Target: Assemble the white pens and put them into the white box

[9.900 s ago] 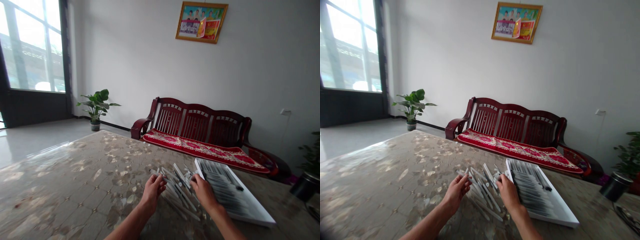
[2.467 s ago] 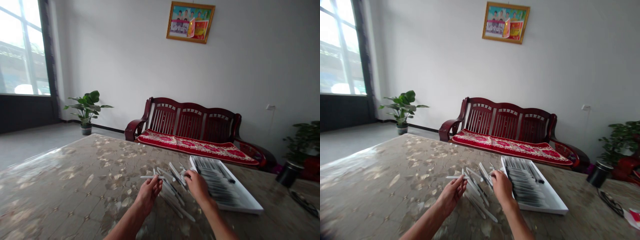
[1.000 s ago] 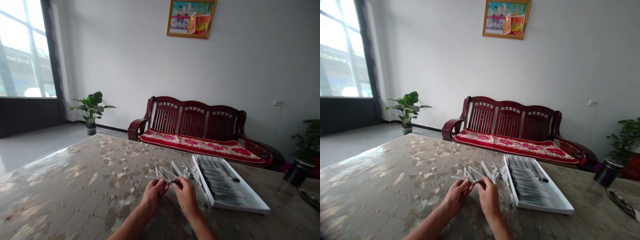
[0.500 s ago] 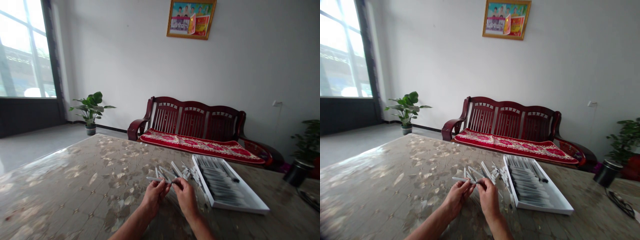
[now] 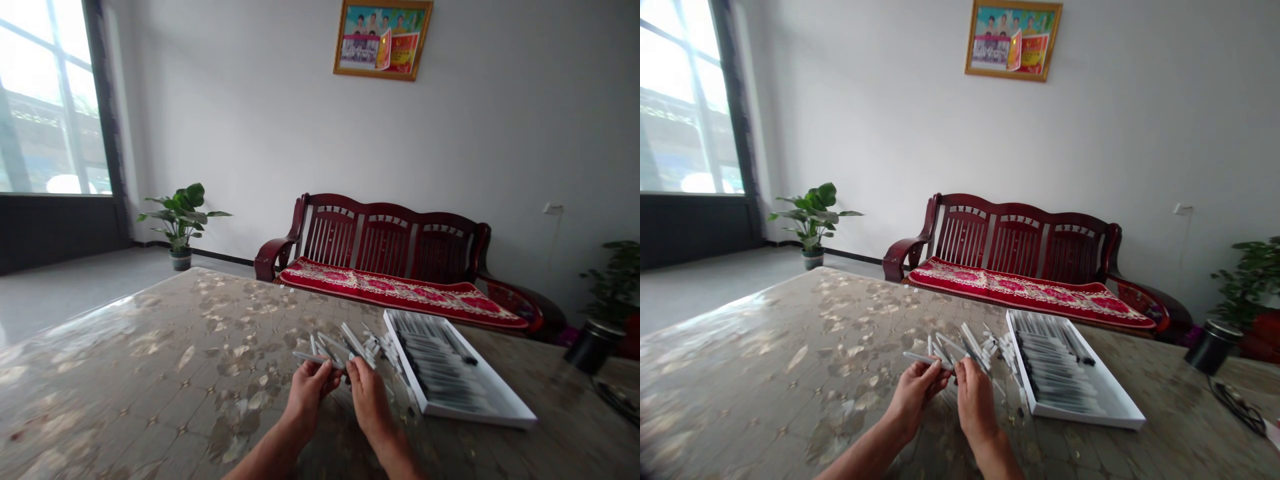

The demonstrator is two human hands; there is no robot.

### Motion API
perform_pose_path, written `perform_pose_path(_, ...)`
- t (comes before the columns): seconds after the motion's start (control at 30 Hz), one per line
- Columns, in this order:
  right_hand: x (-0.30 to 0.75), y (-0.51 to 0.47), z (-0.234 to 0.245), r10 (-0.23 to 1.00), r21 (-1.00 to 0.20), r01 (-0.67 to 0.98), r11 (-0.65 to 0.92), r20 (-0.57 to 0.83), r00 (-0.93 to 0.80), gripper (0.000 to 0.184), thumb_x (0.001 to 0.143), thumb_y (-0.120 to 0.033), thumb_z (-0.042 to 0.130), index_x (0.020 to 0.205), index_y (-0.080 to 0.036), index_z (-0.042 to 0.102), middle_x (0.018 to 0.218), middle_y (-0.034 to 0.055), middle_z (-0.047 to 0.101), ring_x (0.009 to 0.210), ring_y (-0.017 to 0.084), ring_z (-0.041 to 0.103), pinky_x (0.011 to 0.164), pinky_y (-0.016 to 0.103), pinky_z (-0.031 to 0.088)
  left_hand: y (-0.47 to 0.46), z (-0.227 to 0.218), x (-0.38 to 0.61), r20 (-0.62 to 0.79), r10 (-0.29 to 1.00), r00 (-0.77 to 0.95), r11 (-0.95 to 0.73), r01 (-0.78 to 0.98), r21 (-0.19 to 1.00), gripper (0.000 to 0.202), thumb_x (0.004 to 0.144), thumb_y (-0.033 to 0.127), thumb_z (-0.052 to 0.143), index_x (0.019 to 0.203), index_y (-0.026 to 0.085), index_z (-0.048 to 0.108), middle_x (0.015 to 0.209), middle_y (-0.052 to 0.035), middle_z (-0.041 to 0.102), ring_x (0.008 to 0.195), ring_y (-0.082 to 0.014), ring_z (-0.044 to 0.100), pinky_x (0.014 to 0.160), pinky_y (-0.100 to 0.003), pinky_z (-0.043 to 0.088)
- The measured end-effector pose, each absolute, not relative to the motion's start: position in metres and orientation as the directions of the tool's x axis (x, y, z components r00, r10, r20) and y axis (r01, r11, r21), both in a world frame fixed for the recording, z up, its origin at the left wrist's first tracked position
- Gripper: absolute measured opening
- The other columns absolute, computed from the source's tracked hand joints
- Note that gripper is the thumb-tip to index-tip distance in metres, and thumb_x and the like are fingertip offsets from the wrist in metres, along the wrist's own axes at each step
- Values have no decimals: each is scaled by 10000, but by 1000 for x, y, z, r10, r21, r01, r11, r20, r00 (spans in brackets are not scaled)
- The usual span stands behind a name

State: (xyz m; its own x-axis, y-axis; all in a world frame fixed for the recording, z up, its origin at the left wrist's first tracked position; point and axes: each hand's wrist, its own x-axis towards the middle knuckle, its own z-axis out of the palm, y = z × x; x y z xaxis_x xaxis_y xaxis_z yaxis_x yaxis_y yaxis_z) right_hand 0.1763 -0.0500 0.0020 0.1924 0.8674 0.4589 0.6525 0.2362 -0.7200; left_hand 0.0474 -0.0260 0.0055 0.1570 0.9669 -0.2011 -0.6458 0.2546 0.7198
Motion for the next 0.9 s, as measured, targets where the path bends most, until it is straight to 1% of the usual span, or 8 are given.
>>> perform_pose_path(0.1, 177, -53, 7, 873, -738, 617, 274, 461, 163, 273, 949, -416, 419, 858, -235, 602, 790, 20, 685, 720, 173, 628, 643, 250, 432, -25, 7, 46, -228, 964, 133, 259, -651, 714, 240, 642, 216, 873, 717, 121, 666, 646, -42, 711, 608, -130, 686, 612, -202, 564)
perform_pose_path(0.17, 178, -54, 8, 866, -726, 623, 292, 478, 150, 233, 929, -392, 448, 851, -232, 598, 801, 19, 678, 741, 174, 622, 667, 249, 429, -26, 7, 45, -223, 962, 155, 270, -646, 714, 255, 633, 230, 879, 727, 117, 671, 656, -51, 717, 611, -130, 684, 617, -206, 563)
perform_pose_path(0.3, 179, -53, 4, 918, -767, 614, 187, 359, 169, 386, 949, -467, 370, 695, -235, 544, 606, -5, 583, 574, 162, 539, 545, 256, 358, -27, 5, 47, -196, 960, 200, 279, -620, 733, 310, 602, 280, 899, 749, 112, 684, 662, -60, 726, 584, -117, 664, 605, -200, 556)
perform_pose_path(0.37, 179, -53, 4, 936, -785, 598, 162, 315, 160, 428, 958, -504, 337, 701, -234, 546, 589, -11, 567, 560, 160, 530, 531, 256, 347, -28, 5, 47, -197, 959, 204, 282, -615, 737, 322, 596, 295, 902, 751, 114, 687, 664, -61, 728, 584, -115, 664, 603, -195, 553)
perform_pose_path(0.5, 181, -53, 5, 913, -750, 613, 249, 394, 111, 351, 941, -495, 416, 801, -224, 590, 710, 1, 644, 673, 166, 595, 610, 251, 390, -29, 5, 47, -189, 959, 212, 281, -614, 737, 335, 581, 306, 909, 747, 120, 685, 667, -55, 728, 595, -119, 668, 610, -201, 556)
perform_pose_path(0.67, 182, -51, 3, 918, -796, 574, 190, 352, 184, 483, 951, -555, 361, 676, -232, 592, 567, 8, 596, 533, 169, 555, 507, 268, 364, -30, 6, 49, -188, 960, 209, 278, -605, 746, 324, 578, 293, 908, 730, 132, 672, 643, -44, 722, 588, -130, 672, 595, -208, 555)
perform_pose_path(0.83, 183, -54, 7, 911, -764, 601, 235, 389, 137, 394, 923, -555, 443, 755, -234, 599, 646, -4, 633, 603, 165, 587, 551, 252, 386, -30, 6, 49, -195, 961, 195, 274, -602, 750, 263, 635, 257, 878, 745, 119, 683, 657, -58, 723, 582, -120, 668, 597, -197, 551)
perform_pose_path(0.9, 182, -53, 5, 917, -782, 582, 224, 372, 146, 436, 919, -587, 419, 721, -234, 579, 639, -1, 622, 601, 166, 580, 552, 254, 391, -30, 5, 49, -188, 962, 199, 272, -602, 751, 279, 616, 259, 888, 737, 123, 676, 651, -55, 721, 587, -131, 675, 590, -205, 552)
